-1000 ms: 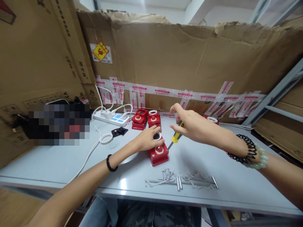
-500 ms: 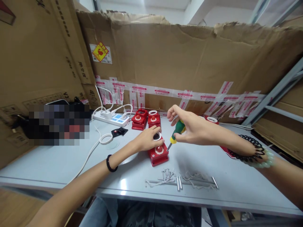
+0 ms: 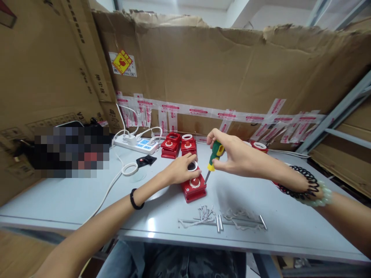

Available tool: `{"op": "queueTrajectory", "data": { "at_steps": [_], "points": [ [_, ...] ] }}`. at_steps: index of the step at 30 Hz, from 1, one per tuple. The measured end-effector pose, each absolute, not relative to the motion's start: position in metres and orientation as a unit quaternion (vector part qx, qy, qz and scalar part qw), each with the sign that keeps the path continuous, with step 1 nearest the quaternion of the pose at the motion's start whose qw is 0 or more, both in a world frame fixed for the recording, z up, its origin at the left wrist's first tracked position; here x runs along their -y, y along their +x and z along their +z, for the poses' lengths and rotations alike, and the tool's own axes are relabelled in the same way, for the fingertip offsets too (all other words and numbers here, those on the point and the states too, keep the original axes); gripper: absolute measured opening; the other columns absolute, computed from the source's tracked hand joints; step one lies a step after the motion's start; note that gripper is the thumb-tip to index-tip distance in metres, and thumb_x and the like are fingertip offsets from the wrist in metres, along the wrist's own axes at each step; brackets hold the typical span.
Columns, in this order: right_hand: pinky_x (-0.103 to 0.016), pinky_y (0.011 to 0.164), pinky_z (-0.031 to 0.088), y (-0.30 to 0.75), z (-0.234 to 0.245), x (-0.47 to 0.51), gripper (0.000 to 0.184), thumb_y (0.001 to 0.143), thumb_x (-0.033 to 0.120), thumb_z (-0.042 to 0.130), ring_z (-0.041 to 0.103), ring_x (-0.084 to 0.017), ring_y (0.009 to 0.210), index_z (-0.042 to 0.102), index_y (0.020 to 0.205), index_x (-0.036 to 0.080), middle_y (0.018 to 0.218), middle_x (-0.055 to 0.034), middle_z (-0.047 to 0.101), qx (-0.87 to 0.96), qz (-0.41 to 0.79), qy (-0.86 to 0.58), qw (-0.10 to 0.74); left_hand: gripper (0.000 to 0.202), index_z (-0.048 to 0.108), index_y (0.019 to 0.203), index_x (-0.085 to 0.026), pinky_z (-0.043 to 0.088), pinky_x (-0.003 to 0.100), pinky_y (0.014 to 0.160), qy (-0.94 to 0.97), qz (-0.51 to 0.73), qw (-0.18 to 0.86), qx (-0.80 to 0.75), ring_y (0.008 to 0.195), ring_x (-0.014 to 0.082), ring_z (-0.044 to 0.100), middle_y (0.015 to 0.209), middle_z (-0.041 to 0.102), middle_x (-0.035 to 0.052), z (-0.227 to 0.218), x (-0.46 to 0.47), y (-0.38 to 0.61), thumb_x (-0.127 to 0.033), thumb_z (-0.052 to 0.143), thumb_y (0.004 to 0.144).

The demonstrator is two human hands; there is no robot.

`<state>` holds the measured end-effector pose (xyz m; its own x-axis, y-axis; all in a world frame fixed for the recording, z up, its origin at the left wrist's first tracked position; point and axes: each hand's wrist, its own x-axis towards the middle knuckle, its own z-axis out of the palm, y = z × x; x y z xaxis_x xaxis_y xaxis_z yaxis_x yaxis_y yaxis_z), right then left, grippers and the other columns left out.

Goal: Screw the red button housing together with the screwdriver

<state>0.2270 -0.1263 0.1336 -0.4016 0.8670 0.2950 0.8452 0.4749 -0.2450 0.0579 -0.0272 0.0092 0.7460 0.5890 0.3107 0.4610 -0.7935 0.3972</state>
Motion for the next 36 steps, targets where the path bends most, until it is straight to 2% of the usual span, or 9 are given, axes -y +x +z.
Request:
{"op": "queueTrajectory", "data": {
  "at_steps": [4, 8, 13, 19, 26, 30, 31, 33, 36],
  "points": [
    [-0.028, 0.064, 0.039, 0.224, 0.130, 0.125, 0.019, 0.074, 0.019, 0.051, 0.050, -0.014, 0.072, 0.040, 0.089, 0.021, 0.085, -0.0018, 0.055, 0.817, 0.021, -0.528, 0.228, 0.029, 0.050, 0.099, -0.020, 0.043, 0.034, 0.078, 0.922, 0.219, 0.147, -0.283, 0.086, 0.0221, 0.056, 0.099, 0.054, 0.0044, 0.009, 0.027, 0.058, -0.043, 0.051, 0.081],
    [-0.026, 0.062, 0.040, 0.221, 0.129, 0.125, 0.030, 0.067, 0.015, 0.053, 0.051, -0.013, 0.072, 0.038, 0.092, 0.021, 0.088, -0.0018, 0.055, 0.827, 0.066, -0.505, 0.238, 0.028, 0.051, 0.097, -0.020, 0.043, 0.034, 0.077, 0.922, 0.217, 0.145, -0.286, 0.085, 0.0222, 0.056, 0.098, 0.055, 0.0046, 0.010, 0.029, 0.058, -0.042, 0.052, 0.081],
    [-0.027, 0.058, 0.037, 0.219, 0.125, 0.125, 0.023, 0.075, 0.025, 0.051, 0.049, -0.012, 0.063, 0.038, 0.094, 0.021, 0.079, 0.0000, 0.056, 0.809, 0.036, -0.534, 0.242, 0.030, 0.051, 0.103, -0.021, 0.042, 0.034, 0.080, 0.921, 0.221, 0.150, -0.285, 0.090, 0.0232, 0.056, 0.103, 0.055, 0.0054, 0.010, 0.029, 0.058, -0.041, 0.051, 0.080],
    [-0.027, 0.060, 0.041, 0.220, 0.124, 0.127, 0.038, 0.065, 0.014, 0.054, 0.053, -0.013, 0.071, 0.035, 0.097, 0.022, 0.088, -0.0010, 0.058, 0.814, 0.116, -0.500, 0.273, 0.026, 0.051, 0.096, -0.019, 0.043, 0.032, 0.076, 0.921, 0.223, 0.148, -0.285, 0.084, 0.0218, 0.057, 0.097, 0.056, 0.0047, 0.010, 0.028, 0.058, -0.039, 0.052, 0.079],
    [-0.026, 0.056, 0.041, 0.214, 0.127, 0.129, 0.037, 0.063, 0.009, 0.051, 0.053, -0.012, 0.066, 0.034, 0.093, 0.023, 0.079, 0.0027, 0.055, 0.779, 0.152, -0.467, 0.390, 0.035, 0.050, 0.107, -0.020, 0.043, 0.036, 0.082, 0.921, 0.211, 0.146, -0.294, 0.094, 0.0251, 0.056, 0.106, 0.055, 0.0071, 0.009, 0.027, 0.058, -0.042, 0.052, 0.080],
    [-0.024, 0.055, 0.038, 0.217, 0.132, 0.130, 0.030, 0.066, 0.007, 0.047, 0.049, -0.010, 0.060, 0.040, 0.090, 0.022, 0.071, 0.0051, 0.052, 0.750, 0.131, -0.465, 0.451, 0.031, 0.051, 0.102, -0.019, 0.043, 0.036, 0.081, 0.922, 0.210, 0.143, -0.291, 0.089, 0.0242, 0.057, 0.102, 0.056, 0.0062, 0.009, 0.027, 0.058, -0.043, 0.051, 0.081],
    [-0.024, 0.055, 0.037, 0.218, 0.130, 0.130, 0.022, 0.068, 0.009, 0.046, 0.047, -0.009, 0.059, 0.044, 0.086, 0.021, 0.068, 0.0049, 0.052, 0.752, 0.123, -0.475, 0.440, 0.030, 0.051, 0.100, -0.019, 0.043, 0.036, 0.080, 0.923, 0.210, 0.141, -0.290, 0.088, 0.0239, 0.057, 0.101, 0.056, 0.0059, 0.010, 0.028, 0.058, -0.043, 0.051, 0.081],
    [-0.024, 0.055, 0.035, 0.220, 0.119, 0.130, 0.005, 0.074, 0.016, 0.047, 0.045, -0.009, 0.057, 0.051, 0.073, 0.019, 0.063, 0.0034, 0.052, 0.777, 0.127, -0.501, 0.359, 0.029, 0.051, 0.098, -0.019, 0.044, 0.035, 0.077, 0.923, 0.209, 0.139, -0.291, 0.085, 0.0232, 0.057, 0.098, 0.055, 0.0055, 0.010, 0.028, 0.058, -0.042, 0.051, 0.080],
    [-0.025, 0.051, 0.029, 0.220, 0.092, 0.130, 0.027, 0.078, 0.033, 0.051, 0.040, -0.009, 0.051, 0.053, 0.057, 0.017, 0.051, 0.0019, 0.049, 0.810, 0.124, -0.549, 0.166, 0.028, 0.050, 0.097, -0.019, 0.044, 0.034, 0.076, 0.923, 0.213, 0.141, -0.289, 0.085, 0.0230, 0.057, 0.097, 0.055, 0.0053, 0.011, 0.029, 0.058, -0.041, 0.052, 0.080]
  ]
}}
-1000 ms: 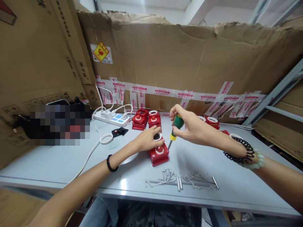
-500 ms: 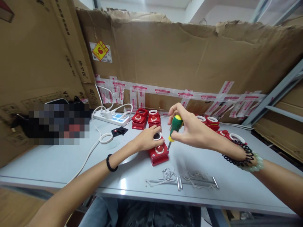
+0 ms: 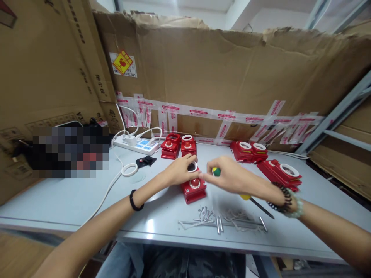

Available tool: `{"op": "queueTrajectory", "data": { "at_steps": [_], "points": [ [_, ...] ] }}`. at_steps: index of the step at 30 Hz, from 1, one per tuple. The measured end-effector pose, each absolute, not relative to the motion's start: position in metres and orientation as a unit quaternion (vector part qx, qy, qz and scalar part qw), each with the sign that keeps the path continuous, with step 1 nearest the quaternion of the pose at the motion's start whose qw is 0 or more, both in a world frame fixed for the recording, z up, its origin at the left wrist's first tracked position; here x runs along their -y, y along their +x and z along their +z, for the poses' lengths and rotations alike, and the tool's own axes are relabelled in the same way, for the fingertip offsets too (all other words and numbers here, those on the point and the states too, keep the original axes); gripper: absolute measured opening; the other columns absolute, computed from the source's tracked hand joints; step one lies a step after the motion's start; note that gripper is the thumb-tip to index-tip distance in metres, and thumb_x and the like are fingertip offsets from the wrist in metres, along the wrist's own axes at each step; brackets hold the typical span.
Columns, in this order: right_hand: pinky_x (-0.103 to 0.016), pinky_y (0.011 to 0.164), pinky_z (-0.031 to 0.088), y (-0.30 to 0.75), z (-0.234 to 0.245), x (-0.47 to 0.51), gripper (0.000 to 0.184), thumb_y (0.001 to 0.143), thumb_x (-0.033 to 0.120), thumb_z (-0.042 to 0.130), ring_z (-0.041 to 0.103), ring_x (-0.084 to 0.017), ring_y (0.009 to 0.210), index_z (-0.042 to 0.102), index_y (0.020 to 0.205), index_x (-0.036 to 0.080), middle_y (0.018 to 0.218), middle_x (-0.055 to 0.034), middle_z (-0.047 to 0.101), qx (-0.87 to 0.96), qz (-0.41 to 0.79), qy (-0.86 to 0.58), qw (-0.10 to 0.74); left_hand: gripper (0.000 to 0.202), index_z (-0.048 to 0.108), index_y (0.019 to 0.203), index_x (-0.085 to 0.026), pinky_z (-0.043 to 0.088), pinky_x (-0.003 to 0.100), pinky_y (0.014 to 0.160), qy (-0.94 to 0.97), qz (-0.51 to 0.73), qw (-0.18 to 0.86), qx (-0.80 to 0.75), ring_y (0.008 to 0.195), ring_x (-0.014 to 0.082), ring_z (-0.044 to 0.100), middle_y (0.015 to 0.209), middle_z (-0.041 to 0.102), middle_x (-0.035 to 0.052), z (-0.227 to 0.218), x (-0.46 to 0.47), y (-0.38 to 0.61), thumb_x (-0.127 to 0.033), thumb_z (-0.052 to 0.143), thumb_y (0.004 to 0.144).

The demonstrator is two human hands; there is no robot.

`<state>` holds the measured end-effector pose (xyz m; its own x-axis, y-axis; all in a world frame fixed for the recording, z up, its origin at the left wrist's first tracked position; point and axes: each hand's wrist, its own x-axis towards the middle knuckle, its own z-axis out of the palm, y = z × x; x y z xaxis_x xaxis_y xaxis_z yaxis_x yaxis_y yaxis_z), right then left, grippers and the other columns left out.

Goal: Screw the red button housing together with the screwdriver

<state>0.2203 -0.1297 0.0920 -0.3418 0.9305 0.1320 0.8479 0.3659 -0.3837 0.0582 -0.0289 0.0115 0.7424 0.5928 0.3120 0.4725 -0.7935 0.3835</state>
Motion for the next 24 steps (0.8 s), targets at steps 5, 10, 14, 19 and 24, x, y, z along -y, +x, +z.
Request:
{"op": "queueTrajectory", "data": {
  "at_steps": [5, 10, 14, 19, 24],
  "points": [
    [-0.027, 0.049, 0.021, 0.222, 0.053, 0.126, 0.036, 0.082, 0.041, 0.048, 0.031, -0.009, 0.046, 0.052, 0.055, 0.017, 0.049, 0.0000, 0.049, 0.804, 0.063, -0.589, 0.046, 0.025, 0.050, 0.096, -0.020, 0.043, 0.035, 0.080, 0.921, 0.209, 0.142, -0.296, 0.089, 0.0234, 0.057, 0.100, 0.056, 0.0050, 0.014, 0.031, 0.058, -0.039, 0.051, 0.080],
    [-0.026, 0.051, 0.023, 0.224, 0.051, 0.124, 0.028, 0.086, 0.031, 0.042, 0.036, -0.010, 0.049, 0.056, 0.066, 0.017, 0.056, -0.0016, 0.055, 0.824, 0.064, -0.562, 0.029, 0.026, 0.050, 0.098, -0.020, 0.043, 0.035, 0.080, 0.922, 0.209, 0.138, -0.296, 0.089, 0.0237, 0.057, 0.100, 0.056, 0.0054, 0.013, 0.031, 0.058, -0.039, 0.051, 0.080],
    [-0.026, 0.051, 0.023, 0.220, 0.062, 0.127, 0.013, 0.079, 0.023, 0.047, 0.040, -0.011, 0.051, 0.058, 0.078, 0.018, 0.060, -0.0013, 0.057, 0.821, 0.040, -0.569, 0.039, 0.027, 0.051, 0.100, -0.021, 0.043, 0.035, 0.080, 0.922, 0.207, 0.140, -0.294, 0.089, 0.0235, 0.056, 0.100, 0.056, 0.0050, 0.013, 0.030, 0.059, -0.037, 0.052, 0.079],
    [-0.024, 0.050, 0.025, 0.219, 0.065, 0.140, 0.011, 0.072, 0.023, 0.050, 0.042, -0.011, 0.051, 0.060, 0.073, 0.020, 0.060, -0.0008, 0.059, 0.830, 0.091, -0.550, 0.023, 0.030, 0.050, 0.102, -0.021, 0.042, 0.035, 0.081, 0.922, 0.205, 0.142, -0.295, 0.091, 0.0239, 0.056, 0.101, 0.055, 0.0052, 0.012, 0.029, 0.058, -0.041, 0.051, 0.080],
    [-0.024, 0.050, 0.028, 0.224, 0.049, 0.152, 0.012, 0.070, 0.026, 0.053, 0.048, -0.014, 0.054, 0.063, 0.069, 0.020, 0.063, -0.0028, 0.062, 0.839, 0.131, -0.527, -0.042, 0.030, 0.050, 0.099, -0.021, 0.043, 0.035, 0.078, 0.921, 0.203, 0.132, -0.304, 0.087, 0.0233, 0.057, 0.100, 0.056, 0.0048, 0.012, 0.030, 0.058, -0.045, 0.050, 0.081]
  ]
}}
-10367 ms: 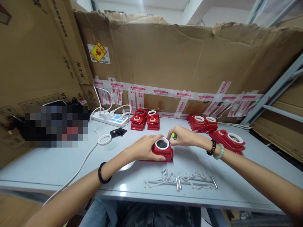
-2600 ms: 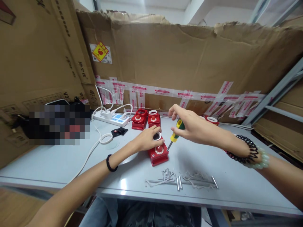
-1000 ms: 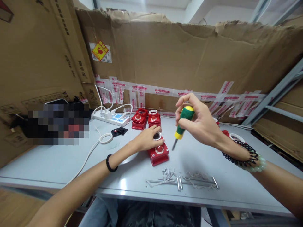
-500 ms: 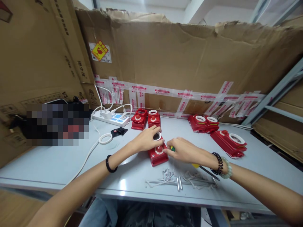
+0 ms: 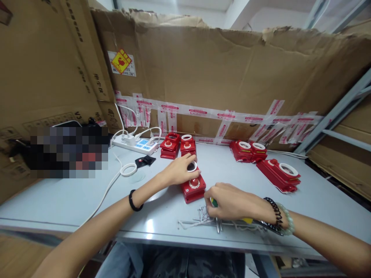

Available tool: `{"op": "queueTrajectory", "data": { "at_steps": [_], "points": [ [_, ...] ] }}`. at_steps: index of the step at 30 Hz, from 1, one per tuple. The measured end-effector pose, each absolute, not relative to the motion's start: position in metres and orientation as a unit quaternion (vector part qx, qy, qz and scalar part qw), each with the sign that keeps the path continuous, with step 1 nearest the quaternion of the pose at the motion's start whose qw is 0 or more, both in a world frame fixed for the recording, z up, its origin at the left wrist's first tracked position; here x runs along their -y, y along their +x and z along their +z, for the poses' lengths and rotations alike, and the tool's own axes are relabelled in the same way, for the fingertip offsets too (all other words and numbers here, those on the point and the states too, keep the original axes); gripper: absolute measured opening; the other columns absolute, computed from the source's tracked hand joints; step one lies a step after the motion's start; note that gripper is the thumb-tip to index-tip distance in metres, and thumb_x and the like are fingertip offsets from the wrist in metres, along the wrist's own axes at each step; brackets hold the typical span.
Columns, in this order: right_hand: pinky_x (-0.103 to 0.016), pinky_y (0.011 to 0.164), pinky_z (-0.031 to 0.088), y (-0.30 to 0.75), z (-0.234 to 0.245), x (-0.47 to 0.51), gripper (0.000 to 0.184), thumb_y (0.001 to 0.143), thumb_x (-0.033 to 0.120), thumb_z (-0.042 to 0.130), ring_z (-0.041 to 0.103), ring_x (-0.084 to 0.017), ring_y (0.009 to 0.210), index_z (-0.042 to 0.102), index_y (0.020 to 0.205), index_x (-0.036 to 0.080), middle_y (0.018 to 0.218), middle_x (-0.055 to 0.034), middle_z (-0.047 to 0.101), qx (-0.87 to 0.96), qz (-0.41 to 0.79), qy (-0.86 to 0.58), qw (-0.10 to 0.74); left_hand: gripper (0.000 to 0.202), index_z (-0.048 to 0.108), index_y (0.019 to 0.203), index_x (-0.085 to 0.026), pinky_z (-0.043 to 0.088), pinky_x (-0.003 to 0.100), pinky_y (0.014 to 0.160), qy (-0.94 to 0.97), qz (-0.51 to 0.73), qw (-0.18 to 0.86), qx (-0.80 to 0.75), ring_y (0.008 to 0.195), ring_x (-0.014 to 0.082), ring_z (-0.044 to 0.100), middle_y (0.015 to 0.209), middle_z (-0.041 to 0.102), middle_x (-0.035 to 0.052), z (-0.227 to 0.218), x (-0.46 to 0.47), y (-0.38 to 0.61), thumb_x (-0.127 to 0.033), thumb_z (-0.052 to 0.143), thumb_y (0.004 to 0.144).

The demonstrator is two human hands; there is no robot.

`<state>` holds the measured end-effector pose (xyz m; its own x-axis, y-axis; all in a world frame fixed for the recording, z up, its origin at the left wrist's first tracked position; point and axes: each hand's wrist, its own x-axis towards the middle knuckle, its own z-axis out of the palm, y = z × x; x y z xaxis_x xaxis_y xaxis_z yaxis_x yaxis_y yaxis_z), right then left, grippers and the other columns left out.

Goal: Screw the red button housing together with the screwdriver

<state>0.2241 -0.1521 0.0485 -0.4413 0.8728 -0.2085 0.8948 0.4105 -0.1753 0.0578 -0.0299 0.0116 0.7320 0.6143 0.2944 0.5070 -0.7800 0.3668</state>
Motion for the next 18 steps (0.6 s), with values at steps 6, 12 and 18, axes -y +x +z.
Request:
{"op": "queueTrajectory", "data": {
  "at_steps": [6, 12, 18],
  "points": [
    [-0.026, 0.053, 0.030, 0.228, 0.060, 0.151, 0.019, 0.080, 0.031, 0.048, 0.045, -0.013, 0.054, 0.061, 0.073, 0.019, 0.059, -0.0007, 0.058, -0.825, -0.133, 0.548, -0.045, 0.037, 0.050, 0.107, -0.021, 0.044, 0.037, 0.078, 0.903, 0.206, 0.117, -0.359, 0.087, 0.0243, 0.058, 0.100, 0.054, 0.0065, 0.013, 0.037, 0.058, -0.049, 0.043, 0.085],
    [-0.024, 0.049, 0.033, 0.227, 0.087, 0.137, 0.036, 0.086, 0.035, 0.046, 0.041, -0.009, 0.047, 0.043, 0.054, 0.019, 0.049, 0.0044, 0.045, -0.721, -0.167, 0.524, -0.421, 0.049, 0.039, 0.130, -0.031, 0.042, 0.037, 0.090, 0.921, 0.128, 0.230, -0.288, 0.106, 0.0241, 0.055, 0.129, 0.044, 0.0071, 0.030, 0.037, 0.033, -0.056, 0.035, 0.088],
    [-0.025, 0.046, 0.035, 0.215, 0.088, 0.118, 0.036, 0.087, 0.036, 0.047, 0.042, -0.009, 0.043, 0.040, 0.056, 0.021, 0.046, 0.0053, 0.045, -0.603, -0.179, 0.422, -0.653, 0.078, 0.038, 0.130, -0.029, 0.038, 0.034, 0.095, 0.947, 0.097, 0.242, -0.188, 0.117, 0.0258, 0.047, 0.133, 0.045, 0.0069, 0.033, 0.027, 0.017, -0.056, 0.069, 0.064]
  ]
}}
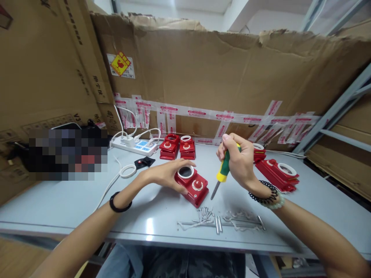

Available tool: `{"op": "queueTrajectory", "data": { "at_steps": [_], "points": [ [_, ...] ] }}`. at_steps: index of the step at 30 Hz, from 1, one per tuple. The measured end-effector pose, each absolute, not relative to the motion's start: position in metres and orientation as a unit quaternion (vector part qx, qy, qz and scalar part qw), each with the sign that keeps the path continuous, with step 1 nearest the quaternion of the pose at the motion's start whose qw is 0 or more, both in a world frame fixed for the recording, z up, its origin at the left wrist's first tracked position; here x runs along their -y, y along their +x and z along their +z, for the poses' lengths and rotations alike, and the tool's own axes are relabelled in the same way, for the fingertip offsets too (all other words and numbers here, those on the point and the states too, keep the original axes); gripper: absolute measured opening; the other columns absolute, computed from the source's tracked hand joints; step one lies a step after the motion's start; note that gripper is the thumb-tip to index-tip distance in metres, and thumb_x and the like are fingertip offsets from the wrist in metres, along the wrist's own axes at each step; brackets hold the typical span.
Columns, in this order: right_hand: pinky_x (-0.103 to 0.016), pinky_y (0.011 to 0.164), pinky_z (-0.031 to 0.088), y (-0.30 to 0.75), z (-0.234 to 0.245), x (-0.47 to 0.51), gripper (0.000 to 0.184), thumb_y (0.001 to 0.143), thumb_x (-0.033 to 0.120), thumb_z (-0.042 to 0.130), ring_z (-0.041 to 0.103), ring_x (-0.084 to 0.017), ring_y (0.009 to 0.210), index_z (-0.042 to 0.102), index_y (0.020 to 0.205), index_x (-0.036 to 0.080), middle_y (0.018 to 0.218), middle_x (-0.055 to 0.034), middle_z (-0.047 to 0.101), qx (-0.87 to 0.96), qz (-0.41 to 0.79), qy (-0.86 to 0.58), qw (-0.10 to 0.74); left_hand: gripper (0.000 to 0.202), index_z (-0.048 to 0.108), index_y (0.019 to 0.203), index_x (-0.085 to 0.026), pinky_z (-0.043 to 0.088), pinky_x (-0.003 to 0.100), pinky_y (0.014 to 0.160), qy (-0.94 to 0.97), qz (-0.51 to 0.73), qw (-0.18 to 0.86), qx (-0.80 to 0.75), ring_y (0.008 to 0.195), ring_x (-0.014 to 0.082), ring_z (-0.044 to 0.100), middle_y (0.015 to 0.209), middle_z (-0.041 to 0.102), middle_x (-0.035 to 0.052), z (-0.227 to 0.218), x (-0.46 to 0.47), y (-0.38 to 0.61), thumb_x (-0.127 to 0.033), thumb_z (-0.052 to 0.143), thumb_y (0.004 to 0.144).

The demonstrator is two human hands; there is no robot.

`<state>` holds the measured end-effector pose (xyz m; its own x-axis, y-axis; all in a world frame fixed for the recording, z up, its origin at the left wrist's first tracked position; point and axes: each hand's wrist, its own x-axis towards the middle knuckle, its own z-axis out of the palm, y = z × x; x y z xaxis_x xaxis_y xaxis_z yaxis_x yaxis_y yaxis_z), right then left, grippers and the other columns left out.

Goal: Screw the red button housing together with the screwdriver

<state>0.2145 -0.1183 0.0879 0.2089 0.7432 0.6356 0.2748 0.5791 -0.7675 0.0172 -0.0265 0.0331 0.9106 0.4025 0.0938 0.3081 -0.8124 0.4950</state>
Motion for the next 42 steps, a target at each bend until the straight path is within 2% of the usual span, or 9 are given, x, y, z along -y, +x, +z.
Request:
{"op": "queueTrajectory", "data": {
  "at_steps": [3, 6, 16, 26, 30, 33, 37, 39, 42],
  "points": [
    [-0.025, 0.046, 0.037, 0.208, 0.083, 0.113, 0.036, 0.088, 0.036, 0.047, 0.042, -0.009, 0.042, 0.039, 0.056, 0.022, 0.046, 0.0055, 0.044, 0.586, 0.166, -0.406, 0.681, 0.072, 0.048, 0.117, -0.023, 0.043, 0.033, 0.081, 0.948, 0.115, 0.184, -0.231, 0.101, 0.0266, 0.054, 0.114, 0.056, 0.0088, 0.026, 0.027, 0.025, -0.065, 0.065, 0.062],
    [-0.025, 0.046, 0.038, 0.206, 0.079, 0.108, 0.036, 0.088, 0.035, 0.046, 0.041, -0.008, 0.042, 0.039, 0.056, 0.022, 0.046, 0.0058, 0.043, 0.580, 0.141, -0.398, 0.697, 0.073, 0.050, 0.109, -0.019, 0.043, 0.033, 0.071, 0.946, 0.136, 0.104, -0.275, 0.088, 0.0275, 0.057, 0.101, 0.058, 0.0099, 0.020, 0.031, 0.035, -0.074, 0.057, 0.062],
    [-0.023, 0.044, 0.035, 0.223, 0.068, 0.098, 0.037, 0.088, 0.033, 0.047, 0.042, -0.008, 0.043, 0.042, 0.055, 0.020, 0.048, 0.0053, 0.043, 0.594, 0.051, -0.410, 0.690, 0.076, 0.050, 0.106, -0.017, 0.042, 0.034, 0.066, 0.940, 0.138, 0.020, -0.310, 0.084, 0.0291, 0.059, 0.102, 0.059, 0.0110, 0.019, 0.040, 0.043, -0.080, 0.046, 0.064],
    [-0.022, 0.044, 0.034, 0.222, 0.066, 0.111, 0.033, 0.089, 0.029, 0.045, 0.041, -0.008, 0.044, 0.043, 0.057, 0.020, 0.048, 0.0049, 0.043, 0.615, -0.026, -0.431, 0.660, 0.075, 0.050, 0.103, -0.016, 0.043, 0.033, 0.067, 0.938, 0.141, 0.007, -0.318, 0.085, 0.0278, 0.060, 0.102, 0.059, 0.0107, 0.017, 0.043, 0.046, -0.081, 0.044, 0.064],
    [-0.022, 0.046, 0.034, 0.220, 0.075, 0.117, 0.024, 0.084, 0.028, 0.050, 0.040, -0.007, 0.044, 0.044, 0.063, 0.020, 0.051, 0.0054, 0.044, 0.663, -0.087, -0.489, 0.560, 0.076, 0.049, 0.105, -0.016, 0.044, 0.034, 0.068, 0.937, 0.143, 0.005, -0.318, 0.086, 0.0284, 0.060, 0.103, 0.059, 0.0109, 0.016, 0.043, 0.047, -0.081, 0.045, 0.065],
    [-0.024, 0.047, 0.031, 0.216, 0.086, 0.122, 0.018, 0.082, 0.029, 0.050, 0.039, -0.009, 0.042, 0.048, 0.067, 0.019, 0.049, 0.0042, 0.046, 0.689, -0.179, -0.568, 0.413, 0.076, 0.049, 0.106, -0.016, 0.044, 0.035, 0.068, 0.937, 0.144, 0.009, -0.319, 0.087, 0.0289, 0.059, 0.101, 0.059, 0.0112, 0.016, 0.043, 0.047, -0.080, 0.045, 0.065],
    [-0.029, 0.046, 0.022, 0.210, 0.102, 0.128, 0.025, 0.083, 0.035, 0.044, 0.043, -0.014, 0.043, 0.053, 0.070, 0.016, 0.049, -0.0031, 0.053, 0.672, -0.259, -0.662, 0.207, 0.074, 0.050, 0.103, -0.017, 0.044, 0.035, 0.068, 0.937, 0.144, 0.016, -0.317, 0.086, 0.0283, 0.059, 0.098, 0.059, 0.0108, 0.015, 0.042, 0.047, -0.080, 0.046, 0.065],
    [-0.029, 0.046, 0.022, 0.211, 0.110, 0.129, 0.025, 0.084, 0.034, 0.042, 0.045, -0.015, 0.045, 0.053, 0.069, 0.017, 0.052, -0.0045, 0.056, 0.696, -0.247, -0.656, 0.158, 0.073, 0.050, 0.103, -0.017, 0.044, 0.035, 0.069, 0.938, 0.147, 0.018, -0.312, 0.087, 0.0282, 0.059, 0.099, 0.059, 0.0107, 0.015, 0.042, 0.048, -0.079, 0.047, 0.065],
    [-0.027, 0.051, 0.028, 0.218, 0.123, 0.129, 0.016, 0.084, 0.029, 0.043, 0.048, -0.014, 0.051, 0.052, 0.075, 0.019, 0.059, -0.0020, 0.059, 0.769, -0.156, -0.605, 0.135, 0.070, 0.050, 0.101, -0.017, 0.045, 0.034, 0.070, 0.938, 0.150, 0.024, -0.310, 0.088, 0.0277, 0.058, 0.101, 0.058, 0.0106, 0.015, 0.042, 0.048, -0.078, 0.047, 0.066]
  ]
}}
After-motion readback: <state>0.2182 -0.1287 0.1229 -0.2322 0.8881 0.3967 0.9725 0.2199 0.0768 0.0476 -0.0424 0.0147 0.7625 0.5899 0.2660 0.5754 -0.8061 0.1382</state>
